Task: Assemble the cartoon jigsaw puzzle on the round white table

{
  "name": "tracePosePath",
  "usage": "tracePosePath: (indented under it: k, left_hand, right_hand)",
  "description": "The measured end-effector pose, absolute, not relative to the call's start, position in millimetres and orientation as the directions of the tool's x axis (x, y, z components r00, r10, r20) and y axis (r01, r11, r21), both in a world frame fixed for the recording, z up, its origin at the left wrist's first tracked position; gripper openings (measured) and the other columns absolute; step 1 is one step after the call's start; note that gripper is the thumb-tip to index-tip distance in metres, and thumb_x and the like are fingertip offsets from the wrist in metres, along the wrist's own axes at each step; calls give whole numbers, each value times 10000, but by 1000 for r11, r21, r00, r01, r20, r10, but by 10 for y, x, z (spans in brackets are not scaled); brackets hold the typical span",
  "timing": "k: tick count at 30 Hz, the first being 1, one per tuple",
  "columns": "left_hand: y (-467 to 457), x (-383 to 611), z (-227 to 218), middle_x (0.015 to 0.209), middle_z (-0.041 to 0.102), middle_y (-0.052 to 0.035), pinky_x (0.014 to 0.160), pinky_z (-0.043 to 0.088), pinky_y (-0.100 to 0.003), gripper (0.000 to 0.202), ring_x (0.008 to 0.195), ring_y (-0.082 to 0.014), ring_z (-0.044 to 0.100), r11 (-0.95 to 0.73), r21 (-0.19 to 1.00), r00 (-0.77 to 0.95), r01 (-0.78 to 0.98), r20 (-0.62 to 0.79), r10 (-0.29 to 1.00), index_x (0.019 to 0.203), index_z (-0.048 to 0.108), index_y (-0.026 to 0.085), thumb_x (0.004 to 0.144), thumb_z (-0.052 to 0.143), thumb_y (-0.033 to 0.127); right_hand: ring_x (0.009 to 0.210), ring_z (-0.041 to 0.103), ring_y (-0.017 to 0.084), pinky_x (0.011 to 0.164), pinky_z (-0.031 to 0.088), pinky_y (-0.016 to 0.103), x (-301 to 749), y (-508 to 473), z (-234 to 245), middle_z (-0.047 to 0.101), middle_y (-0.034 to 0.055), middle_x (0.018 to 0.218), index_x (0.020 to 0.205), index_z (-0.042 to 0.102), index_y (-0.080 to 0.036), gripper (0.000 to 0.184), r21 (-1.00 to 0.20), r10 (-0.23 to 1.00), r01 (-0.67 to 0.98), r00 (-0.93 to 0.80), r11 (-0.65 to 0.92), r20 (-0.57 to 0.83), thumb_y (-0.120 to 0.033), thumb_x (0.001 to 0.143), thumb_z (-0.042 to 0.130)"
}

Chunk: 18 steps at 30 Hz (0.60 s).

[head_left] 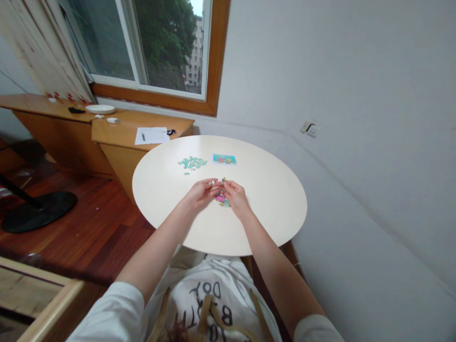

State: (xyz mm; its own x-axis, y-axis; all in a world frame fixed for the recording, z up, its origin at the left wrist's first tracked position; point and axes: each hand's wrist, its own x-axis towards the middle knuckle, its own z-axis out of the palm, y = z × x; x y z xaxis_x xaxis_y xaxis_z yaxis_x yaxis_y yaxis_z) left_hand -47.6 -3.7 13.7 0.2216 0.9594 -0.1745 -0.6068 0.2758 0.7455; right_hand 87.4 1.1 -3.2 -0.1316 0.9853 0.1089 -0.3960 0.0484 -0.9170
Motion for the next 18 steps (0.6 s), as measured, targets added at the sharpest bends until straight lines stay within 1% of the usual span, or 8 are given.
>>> tracePosePath:
  k: [2,5,11,14,18]
  left_hand:
    - [-41,-476,141,829,652,-141,684,524,-264,228,715,-147,651,266,755,208,-599,-174,962,873,555,77,765,398,-48]
    - [-54,-475,151,835,654,-140,676,528,-270,201,713,-151,658,247,779,185,-576,-170,968,869,535,94,776,412,-36]
    - [-52,-474,134,820,668,-131,683,534,-312,177,708,-165,662,221,807,158,-547,-159,974,853,527,117,755,487,-25]
    - [-51,-468,122,794,673,-124,680,532,-308,132,694,-162,663,215,822,135,-528,-169,976,802,536,115,764,509,-9]
    - [-65,-466,118,775,672,-119,693,518,-276,75,679,-142,653,210,844,137,-494,-163,977,719,588,83,762,567,26]
  right_hand:
    - [653,613,113,576,465,226,904,32,-22,672,7,701,679,643,-191,232,-903,993,-426,-63,59,95,-362,575,760]
    - [625,587,102,542,441,211,940,58,-15,636,-12,632,667,635,-191,213,-887,998,-457,18,69,68,-330,569,762]
    - [584,540,91,480,372,196,949,76,-30,609,-22,596,637,641,-184,189,-889,991,-450,125,91,39,-279,515,748]
    - [556,523,80,472,360,191,939,83,-36,601,-29,565,624,642,-178,185,-891,988,-444,152,98,33,-272,496,738]
    - [549,528,78,470,367,190,933,90,-39,610,-25,561,621,640,-174,197,-897,991,-436,130,74,19,-271,478,735]
